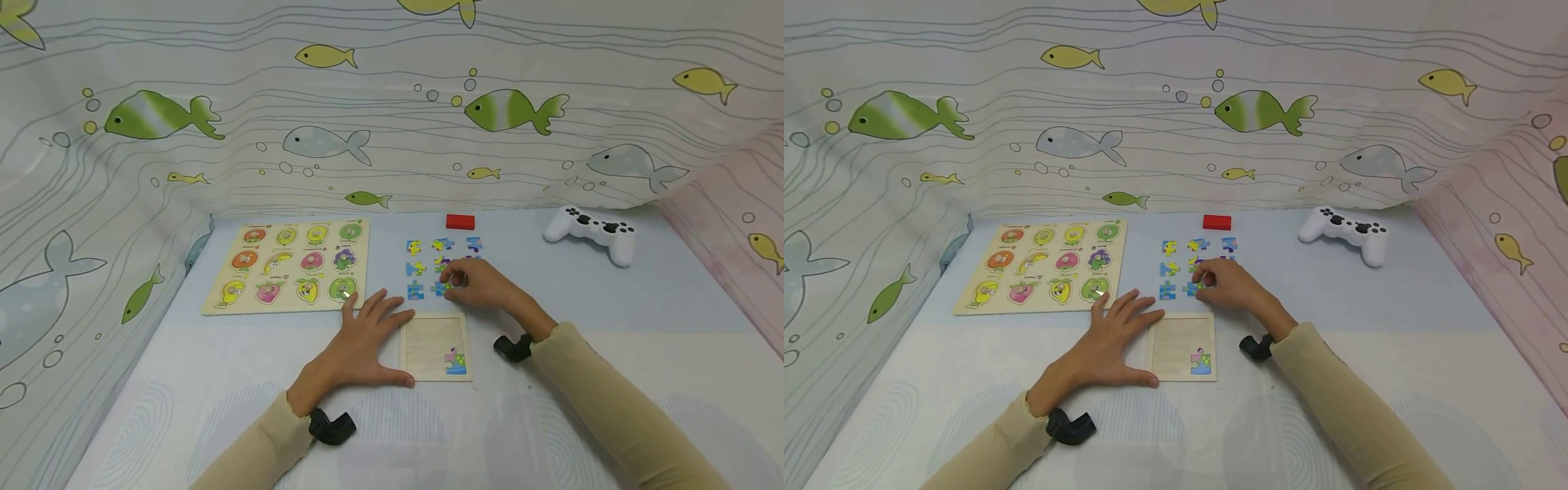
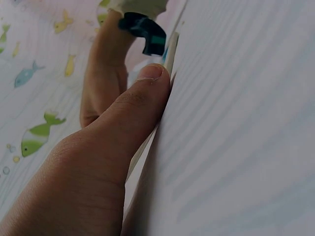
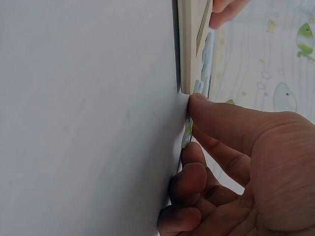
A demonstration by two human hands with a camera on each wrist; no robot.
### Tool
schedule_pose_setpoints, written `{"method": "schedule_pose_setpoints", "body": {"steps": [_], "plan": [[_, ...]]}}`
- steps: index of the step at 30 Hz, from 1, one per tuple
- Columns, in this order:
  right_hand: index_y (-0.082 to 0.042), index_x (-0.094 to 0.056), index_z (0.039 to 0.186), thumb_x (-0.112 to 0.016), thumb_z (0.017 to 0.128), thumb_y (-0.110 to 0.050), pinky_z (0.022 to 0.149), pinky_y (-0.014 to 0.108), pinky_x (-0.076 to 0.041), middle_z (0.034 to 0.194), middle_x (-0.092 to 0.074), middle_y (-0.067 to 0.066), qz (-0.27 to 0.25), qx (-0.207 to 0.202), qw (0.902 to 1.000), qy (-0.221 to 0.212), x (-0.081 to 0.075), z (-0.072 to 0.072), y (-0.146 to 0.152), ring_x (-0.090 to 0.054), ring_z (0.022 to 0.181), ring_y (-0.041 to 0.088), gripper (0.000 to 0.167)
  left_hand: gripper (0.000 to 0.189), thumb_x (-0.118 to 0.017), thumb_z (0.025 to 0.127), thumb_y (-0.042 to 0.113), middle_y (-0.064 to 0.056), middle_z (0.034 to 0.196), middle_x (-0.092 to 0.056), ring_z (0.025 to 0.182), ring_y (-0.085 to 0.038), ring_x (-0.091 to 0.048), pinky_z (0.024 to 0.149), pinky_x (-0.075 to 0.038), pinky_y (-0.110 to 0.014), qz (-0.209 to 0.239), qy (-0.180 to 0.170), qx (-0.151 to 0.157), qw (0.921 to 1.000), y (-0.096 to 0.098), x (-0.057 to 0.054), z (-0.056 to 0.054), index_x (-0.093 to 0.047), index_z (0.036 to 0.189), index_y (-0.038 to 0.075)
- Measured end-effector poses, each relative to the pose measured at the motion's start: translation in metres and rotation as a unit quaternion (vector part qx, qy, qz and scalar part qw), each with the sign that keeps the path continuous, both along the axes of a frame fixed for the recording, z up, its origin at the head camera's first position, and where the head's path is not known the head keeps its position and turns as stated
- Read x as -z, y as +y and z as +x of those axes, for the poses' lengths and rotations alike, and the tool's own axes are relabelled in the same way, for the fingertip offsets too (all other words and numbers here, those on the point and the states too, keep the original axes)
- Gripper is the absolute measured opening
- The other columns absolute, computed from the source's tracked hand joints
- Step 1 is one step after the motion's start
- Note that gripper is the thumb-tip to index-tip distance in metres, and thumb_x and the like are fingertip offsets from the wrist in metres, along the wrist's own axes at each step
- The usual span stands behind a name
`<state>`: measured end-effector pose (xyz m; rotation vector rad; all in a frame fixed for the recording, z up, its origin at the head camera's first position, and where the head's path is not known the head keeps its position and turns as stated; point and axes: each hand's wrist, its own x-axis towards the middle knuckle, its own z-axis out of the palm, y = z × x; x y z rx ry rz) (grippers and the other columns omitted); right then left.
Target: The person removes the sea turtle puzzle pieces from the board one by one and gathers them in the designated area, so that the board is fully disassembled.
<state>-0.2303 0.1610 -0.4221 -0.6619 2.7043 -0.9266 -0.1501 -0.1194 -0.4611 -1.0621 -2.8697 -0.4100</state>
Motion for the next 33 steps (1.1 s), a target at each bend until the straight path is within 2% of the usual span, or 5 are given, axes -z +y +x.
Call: {"method": "schedule_pose_setpoints", "body": {"steps": [7, 13, 21, 27, 33], "plan": [[-0.010, -0.071, 0.113, -0.077, 0.089, -0.017, 0.081, 0.032, -0.049, 0.100, -0.066, 0.006, -0.013, 0.014, 0.9998, 0.001, 0.002, 0.002, 0.004, -0.056, 0.092, 0.021, 0.026, 0.107, -0.069, 0.066, 0.084, -0.003, 0.162, -0.036, 0.156, -0.034, -0.021, 0.117, -0.004, -0.071, 0.000, 0.002, 0.003, 1.0000, 0.000, 0.001, 0.000, -0.043, 0.155, 0.030], [-0.010, -0.072, 0.113, -0.077, 0.090, -0.016, 0.075, 0.029, -0.048, 0.096, -0.065, 0.004, -0.035, 0.010, 0.9993, 0.003, 0.004, 0.009, 0.013, -0.054, 0.085, 0.019, 0.024, 0.108, -0.069, 0.065, 0.085, -0.003, 0.162, -0.036, 0.156, -0.034, -0.022, 0.117, -0.005, -0.071, -0.002, 0.006, 0.003, 1.0000, 0.001, 0.001, 0.000, -0.043, 0.155, 0.030], [-0.014, -0.074, 0.112, -0.080, 0.088, -0.016, 0.071, 0.024, -0.045, 0.099, -0.066, 0.003, -0.066, -0.055, 0.9958, -0.032, 0.002, 0.024, 0.022, -0.053, 0.081, 0.017, 0.025, 0.109, -0.069, 0.065, 0.085, -0.002, 0.162, -0.036, 0.156, -0.035, -0.022, 0.117, -0.005, -0.071, -0.006, 0.006, 0.000, 1.0000, -0.001, -0.001, -0.001, -0.043, 0.155, 0.030], [-0.015, -0.076, 0.111, -0.080, 0.087, -0.016, 0.068, 0.023, -0.045, 0.097, -0.064, 0.003, -0.051, -0.096, 0.9934, -0.038, -0.001, 0.034, 0.020, -0.052, 0.079, 0.016, 0.024, 0.108, -0.068, 0.066, 0.086, -0.003, 0.161, -0.038, 0.155, -0.034, -0.023, 0.117, -0.006, -0.072, -0.003, 0.011, 0.002, 0.9999, -0.001, -0.001, -0.001, -0.043, 0.155, 0.030], [-0.020, -0.078, 0.114, -0.081, 0.087, -0.018, 0.072, 0.023, -0.045, 0.097, -0.064, 0.000, -0.034, -0.127, 0.9905, -0.040, -0.002, 0.042, 0.019, -0.053, 0.084, 0.016, 0.027, 0.108, -0.066, 0.066, 0.086, -0.002, 0.162, -0.037, 0.156, -0.033, -0.022, 0.118, -0.004, -0.071, -0.003, 0.002, -0.001, 1.0000, 0.000, -0.001, -0.001, -0.043, 0.155, 0.031]]}}
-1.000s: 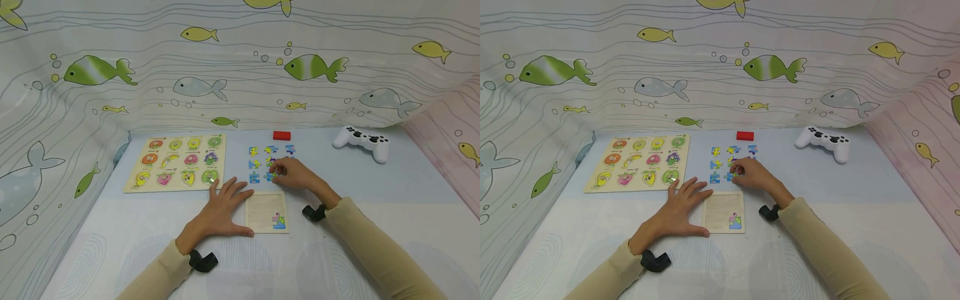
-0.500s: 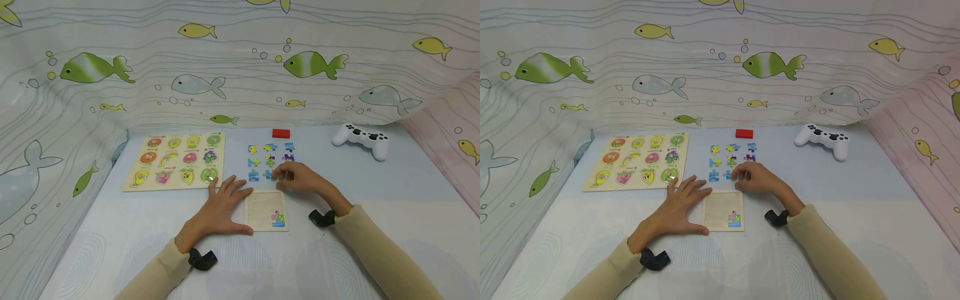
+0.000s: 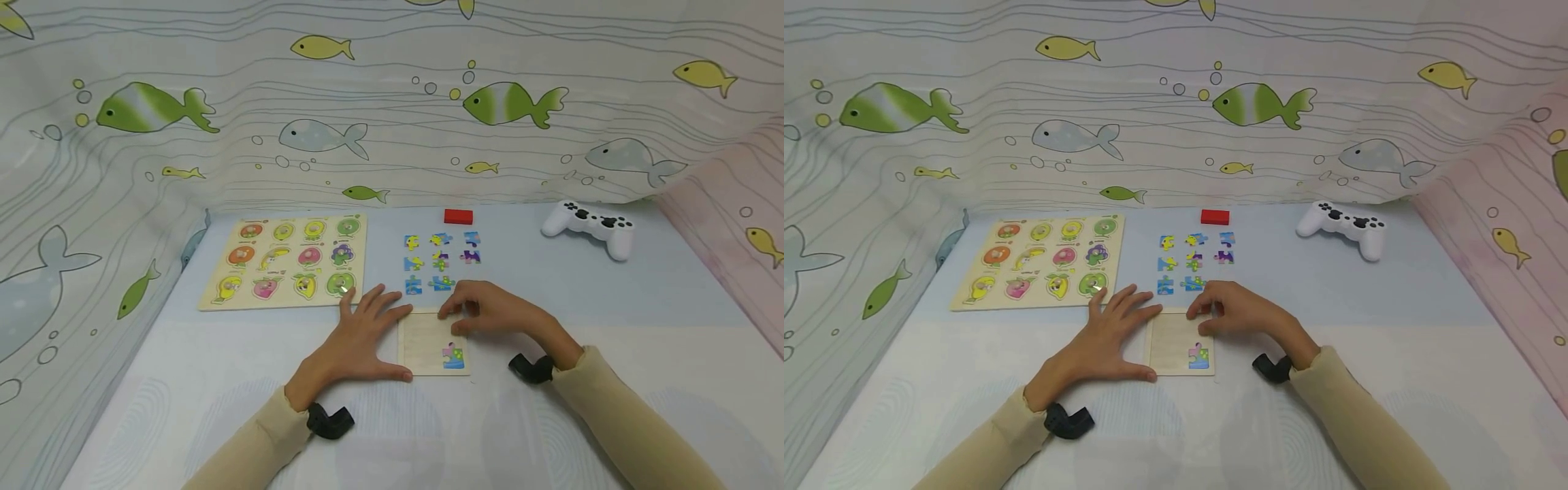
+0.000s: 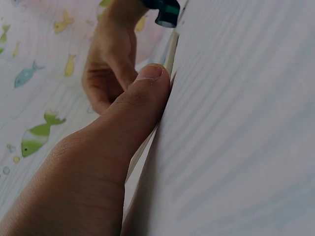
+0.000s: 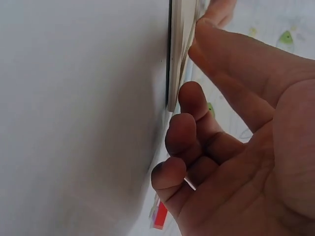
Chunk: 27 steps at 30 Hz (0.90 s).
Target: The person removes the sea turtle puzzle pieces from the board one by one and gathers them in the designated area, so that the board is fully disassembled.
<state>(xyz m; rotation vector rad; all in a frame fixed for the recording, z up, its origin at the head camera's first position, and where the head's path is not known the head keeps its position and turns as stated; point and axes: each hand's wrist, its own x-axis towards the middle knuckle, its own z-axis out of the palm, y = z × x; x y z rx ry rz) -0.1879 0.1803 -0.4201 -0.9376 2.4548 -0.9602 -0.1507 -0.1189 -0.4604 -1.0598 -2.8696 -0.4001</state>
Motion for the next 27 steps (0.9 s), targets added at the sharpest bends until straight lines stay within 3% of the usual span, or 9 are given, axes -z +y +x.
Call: {"method": "schedule_pose_setpoints", "body": {"steps": [9, 20, 27], "plan": [[-0.021, -0.081, 0.112, -0.082, 0.086, -0.021, 0.073, 0.023, -0.041, 0.095, -0.064, -0.004, 0.023, -0.027, 0.9992, -0.018, -0.007, 0.014, -0.002, -0.051, 0.088, 0.013, 0.026, 0.107, -0.066, 0.066, 0.086, -0.002, 0.162, -0.038, 0.155, -0.034, -0.023, 0.117, -0.004, -0.072, 0.004, 0.008, 0.005, 1.0000, 0.001, 0.002, -0.001, -0.043, 0.155, 0.031], [-0.028, -0.082, 0.099, -0.084, 0.084, -0.018, 0.081, 0.027, -0.043, 0.093, -0.063, -0.007, 0.033, -0.058, 0.9977, -0.016, -0.009, 0.017, -0.004, -0.053, 0.093, 0.011, 0.018, 0.107, -0.067, 0.066, 0.086, -0.001, 0.163, -0.036, 0.156, -0.034, -0.022, 0.118, -0.005, -0.072, -0.003, 0.003, 0.000, 1.0000, 0.001, -0.001, -0.001, -0.042, 0.155, 0.031], [-0.028, -0.081, 0.103, -0.085, 0.082, -0.017, 0.083, 0.027, -0.046, 0.096, -0.063, -0.007, 0.038, -0.066, 0.9971, -0.010, -0.010, 0.022, -0.006, -0.054, 0.095, 0.012, 0.024, 0.107, -0.066, 0.066, 0.086, -0.001, 0.163, -0.036, 0.156, -0.034, -0.022, 0.118, -0.004, -0.071, -0.002, 0.004, 0.001, 1.0000, 0.000, 0.000, -0.001, -0.043, 0.155, 0.031]]}}
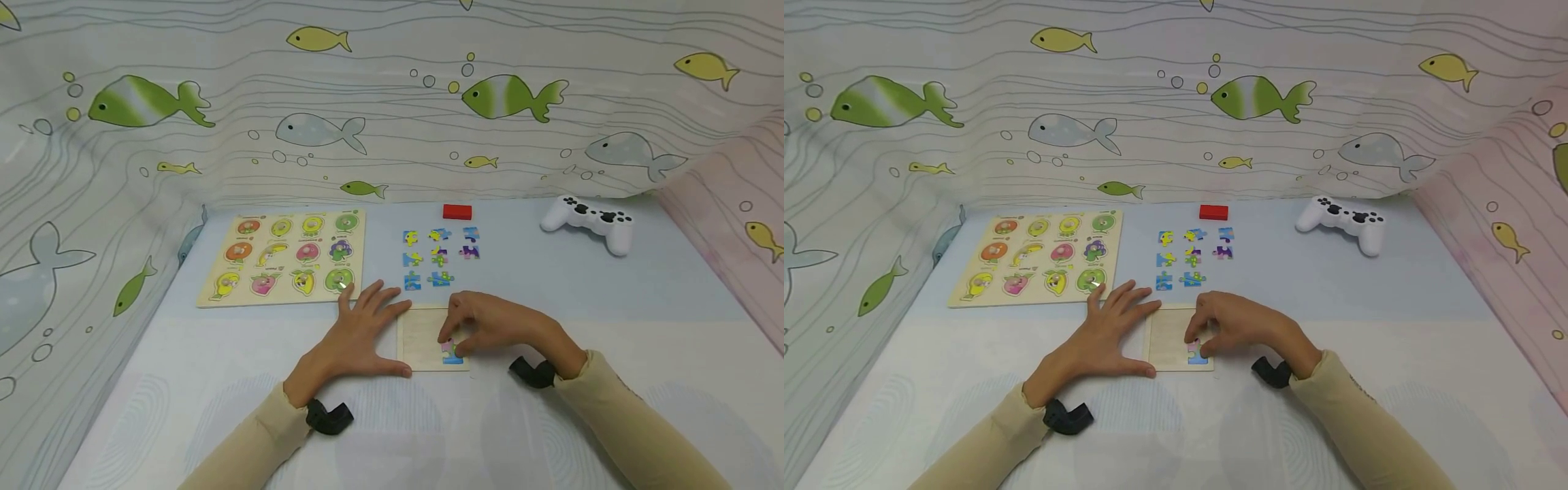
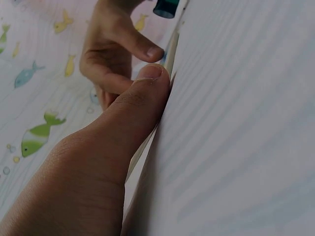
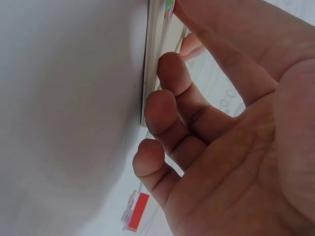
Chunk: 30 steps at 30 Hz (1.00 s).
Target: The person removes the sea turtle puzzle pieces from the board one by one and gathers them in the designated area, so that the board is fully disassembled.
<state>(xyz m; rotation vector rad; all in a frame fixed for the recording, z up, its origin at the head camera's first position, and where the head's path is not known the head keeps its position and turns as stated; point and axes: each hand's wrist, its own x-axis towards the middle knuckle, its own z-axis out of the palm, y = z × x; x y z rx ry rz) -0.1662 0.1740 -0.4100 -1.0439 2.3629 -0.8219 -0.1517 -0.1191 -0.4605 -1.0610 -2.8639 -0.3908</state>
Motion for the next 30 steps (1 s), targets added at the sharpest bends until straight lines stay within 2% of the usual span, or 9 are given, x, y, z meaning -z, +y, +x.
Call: {"method": "schedule_pose_setpoints", "body": {"steps": [10, 21, 30], "plan": [[-0.027, -0.081, 0.103, -0.084, 0.082, -0.016, 0.079, 0.024, -0.045, 0.093, -0.061, -0.005, 0.003, -0.016, 0.9998, 0.013, -0.0024, 0.0038, -0.0029, -0.053, 0.091, 0.012, 0.024, 0.108, -0.066, 0.066, 0.086, -0.002, 0.162, -0.037, 0.155, -0.034, -0.023, 0.117, -0.005, -0.071, 0.001, 0.008, 0.003, 1.0000, -0.0005, 0.0005, -0.0004, -0.043, 0.155, 0.030], [-0.024, -0.078, 0.104, -0.085, 0.082, -0.016, 0.086, 0.029, -0.048, 0.099, -0.065, -0.003, -0.021, -0.035, 0.9991, -0.011, -0.0020, 0.0029, 0.0002, -0.056, 0.096, 0.015, 0.025, 0.108, -0.068, 0.066, 0.085, -0.002, 0.162, -0.037, 0.156, -0.034, -0.021, 0.118, -0.004, -0.071, -0.001, -0.005, -0.001, 1.0000, 0.0002, -0.0018, 0.0009, -0.043, 0.155, 0.030], [-0.023, -0.076, 0.104, -0.084, 0.083, -0.014, 0.084, 0.030, -0.049, 0.094, -0.069, -0.008, -0.028, -0.041, 0.9983, -0.029, -0.0010, 0.0013, 0.0006, -0.060, 0.092, 0.015, 0.024, 0.108, -0.068, 0.066, 0.086, -0.002, 0.163, -0.036, 0.156, -0.033, -0.020, 0.118, -0.002, -0.070, -0.003, -0.007, -0.003, 1.0000, 0.0007, -0.0018, 0.0010, -0.042, 0.155, 0.031]]}}
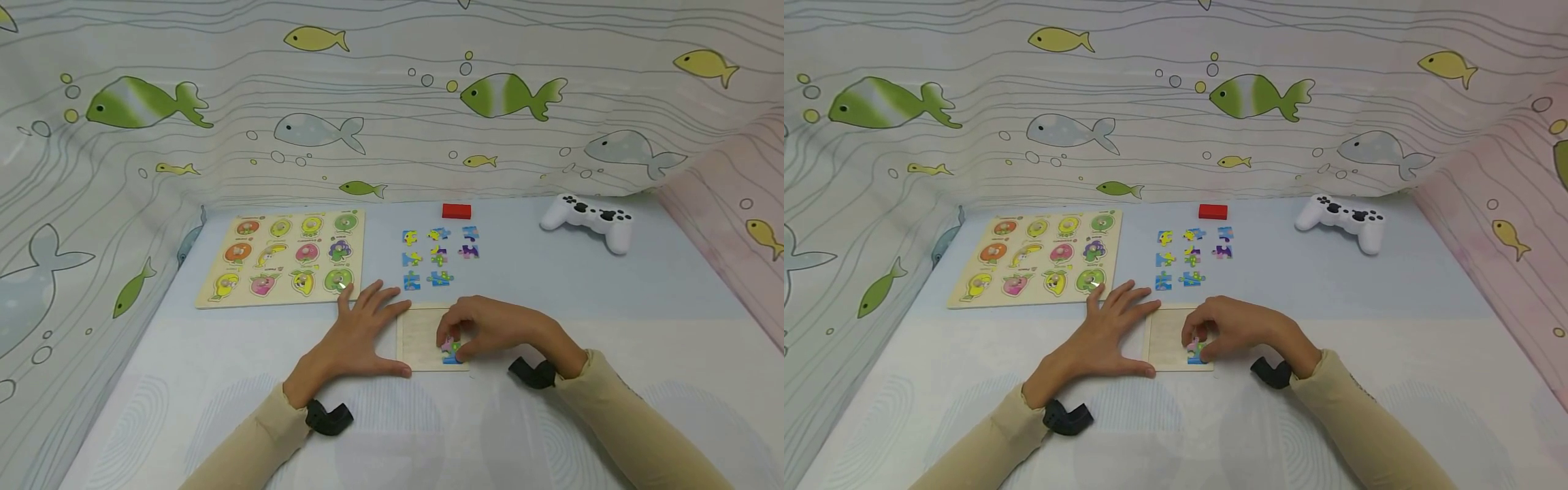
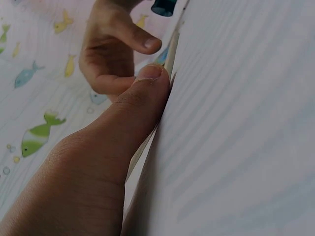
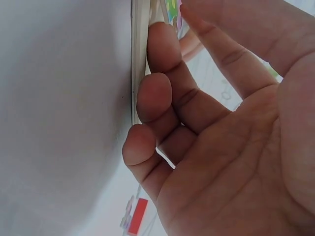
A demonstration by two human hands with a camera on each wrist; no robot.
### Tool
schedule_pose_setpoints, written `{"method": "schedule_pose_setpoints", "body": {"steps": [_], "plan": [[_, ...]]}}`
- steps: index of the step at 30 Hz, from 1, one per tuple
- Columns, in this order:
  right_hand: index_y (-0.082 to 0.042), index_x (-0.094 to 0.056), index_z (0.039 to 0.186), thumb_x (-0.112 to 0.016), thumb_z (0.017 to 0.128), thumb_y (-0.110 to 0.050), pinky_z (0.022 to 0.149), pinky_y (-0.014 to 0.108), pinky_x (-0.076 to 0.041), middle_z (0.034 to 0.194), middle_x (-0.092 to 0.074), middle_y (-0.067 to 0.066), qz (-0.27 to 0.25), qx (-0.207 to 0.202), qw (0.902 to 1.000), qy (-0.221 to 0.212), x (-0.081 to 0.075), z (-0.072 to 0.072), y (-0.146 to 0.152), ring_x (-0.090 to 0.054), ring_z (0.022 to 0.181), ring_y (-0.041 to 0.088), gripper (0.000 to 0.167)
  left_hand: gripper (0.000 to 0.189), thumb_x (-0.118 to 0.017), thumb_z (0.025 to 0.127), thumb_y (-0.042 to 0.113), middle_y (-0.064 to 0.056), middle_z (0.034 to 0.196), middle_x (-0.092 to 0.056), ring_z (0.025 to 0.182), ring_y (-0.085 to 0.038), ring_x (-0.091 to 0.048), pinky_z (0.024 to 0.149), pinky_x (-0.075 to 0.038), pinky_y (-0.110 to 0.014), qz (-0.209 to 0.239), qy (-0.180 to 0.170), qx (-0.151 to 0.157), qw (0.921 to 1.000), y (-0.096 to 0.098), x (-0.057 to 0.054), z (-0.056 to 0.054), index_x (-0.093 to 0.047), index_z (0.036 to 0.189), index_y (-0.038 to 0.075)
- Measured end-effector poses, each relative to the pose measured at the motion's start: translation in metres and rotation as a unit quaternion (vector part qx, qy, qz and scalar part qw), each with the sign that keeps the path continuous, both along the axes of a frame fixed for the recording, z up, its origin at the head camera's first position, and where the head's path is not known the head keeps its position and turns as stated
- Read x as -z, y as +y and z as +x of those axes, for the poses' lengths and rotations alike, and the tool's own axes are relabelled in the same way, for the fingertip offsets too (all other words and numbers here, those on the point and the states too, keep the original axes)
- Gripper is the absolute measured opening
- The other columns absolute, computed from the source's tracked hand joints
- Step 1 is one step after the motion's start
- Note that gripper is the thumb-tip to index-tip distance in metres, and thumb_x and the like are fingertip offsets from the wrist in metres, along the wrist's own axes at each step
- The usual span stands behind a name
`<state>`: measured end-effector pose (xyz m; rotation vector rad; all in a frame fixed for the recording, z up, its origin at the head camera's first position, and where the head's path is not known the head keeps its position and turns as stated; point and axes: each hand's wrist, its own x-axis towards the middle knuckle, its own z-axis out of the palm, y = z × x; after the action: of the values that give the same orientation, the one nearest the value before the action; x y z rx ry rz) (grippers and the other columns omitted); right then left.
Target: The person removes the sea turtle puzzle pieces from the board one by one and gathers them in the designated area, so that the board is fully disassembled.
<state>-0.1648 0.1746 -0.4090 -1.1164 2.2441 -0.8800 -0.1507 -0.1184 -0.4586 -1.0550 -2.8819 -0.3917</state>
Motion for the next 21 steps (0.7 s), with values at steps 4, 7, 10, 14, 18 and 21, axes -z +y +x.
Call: {"method": "schedule_pose_setpoints", "body": {"steps": [4, 7, 10, 14, 18, 21], "plan": [[-0.022, -0.075, 0.105, -0.081, 0.085, -0.011, 0.079, 0.027, -0.049, 0.089, -0.067, -0.006, -0.003, 0.000, 0.9999, -0.016, -0.0011, 0.0009, -0.0004, -0.059, 0.087, 0.016, 0.023, 0.107, -0.069, 0.066, 0.085, -0.002, 0.162, -0.037, 0.156, -0.034, -0.021, 0.118, -0.003, -0.071, 0.006, 0.004, 0.002, 1.0000, -0.0004, 0.0006, -0.0003, -0.043, 0.155, 0.030], [-0.021, -0.074, 0.106, -0.078, 0.087, -0.009, 0.073, 0.023, -0.048, 0.086, -0.064, -0.006, -0.006, -0.003, 0.9996, -0.028, -0.0010, 0.0007, -0.0005, -0.058, 0.081, 0.012, 0.023, 0.107, -0.069, 0.066, 0.084, -0.003, 0.162, -0.037, 0.156, -0.034, -0.022, 0.118, -0.003, -0.071, 0.009, 0.006, 0.004, 0.9999, -0.0007, 0.0009, -0.0004, -0.044, 0.154, 0.029], [-0.020, -0.074, 0.106, -0.076, 0.089, -0.007, 0.070, 0.022, -0.047, 0.084, -0.062, -0.007, -0.012, -0.006, 0.9993, -0.034, -0.0002, -0.0001, -0.0005, -0.055, 0.078, 0.009, 0.022, 0.107, -0.070, 0.065, 0.084, -0.003, 0.162, -0.037, 0.156, -0.034, -0.022, 0.118, -0.003, -0.071, 0.009, 0.004, 0.005, 0.9999, -0.0010, 0.0002, -0.0003, -0.044, 0.154, 0.029], [-0.018, -0.074, 0.107, -0.073, 0.090, -0.005, 0.068, 0.021, -0.045, 0.083, -0.062, -0.006, -0.024, -0.012, 0.9987, -0.044, 0.0010, -0.0009, -0.0004, -0.054, 0.076, 0.008, 0.022, 0.108, -0.069, 0.065, 0.084, -0.003, 0.162, -0.037, 0.156, -0.034, -0.021, 0.118, -0.003, -0.071, 0.009, 0.001, 0.005, 0.9999, -0.0010, 0.0001, 0.0002, -0.043, 0.154, 0.029], [-0.017, -0.074, 0.109, -0.068, 0.092, -0.003, 0.066, 0.020, -0.042, 0.081, -0.060, -0.005, -0.030, -0.014, 0.9981, -0.052, 0.0015, -0.0009, -0.0006, -0.051, 0.072, 0.008, 0.023, 0.107, -0.069, 0.066, 0.084, -0.003, 0.162, -0.037, 0.156, -0.034, -0.022, 0.117, -0.004, -0.071, 0.010, 0.005, 0.007, 0.9999, -0.0013, 0.0015, 0.0000, -0.043, 0.155, 0.029], [-0.017, -0.074, 0.110, -0.067, 0.093, -0.003, 0.065, 0.020, -0.041, 0.081, -0.058, -0.005, -0.035, -0.015, 0.9977, -0.056, 0.0014, -0.0008, -0.0008, -0.050, 0.071, 0.008, 0.023, 0.107, -0.069, 0.066, 0.084, -0.003, 0.162, -0.037, 0.156, -0.034, -0.022, 0.117, -0.004, -0.071, 0.010, 0.009, 0.008, 0.9999, -0.0013, 0.0022, -0.0003, -0.043, 0.155, 0.030]]}}
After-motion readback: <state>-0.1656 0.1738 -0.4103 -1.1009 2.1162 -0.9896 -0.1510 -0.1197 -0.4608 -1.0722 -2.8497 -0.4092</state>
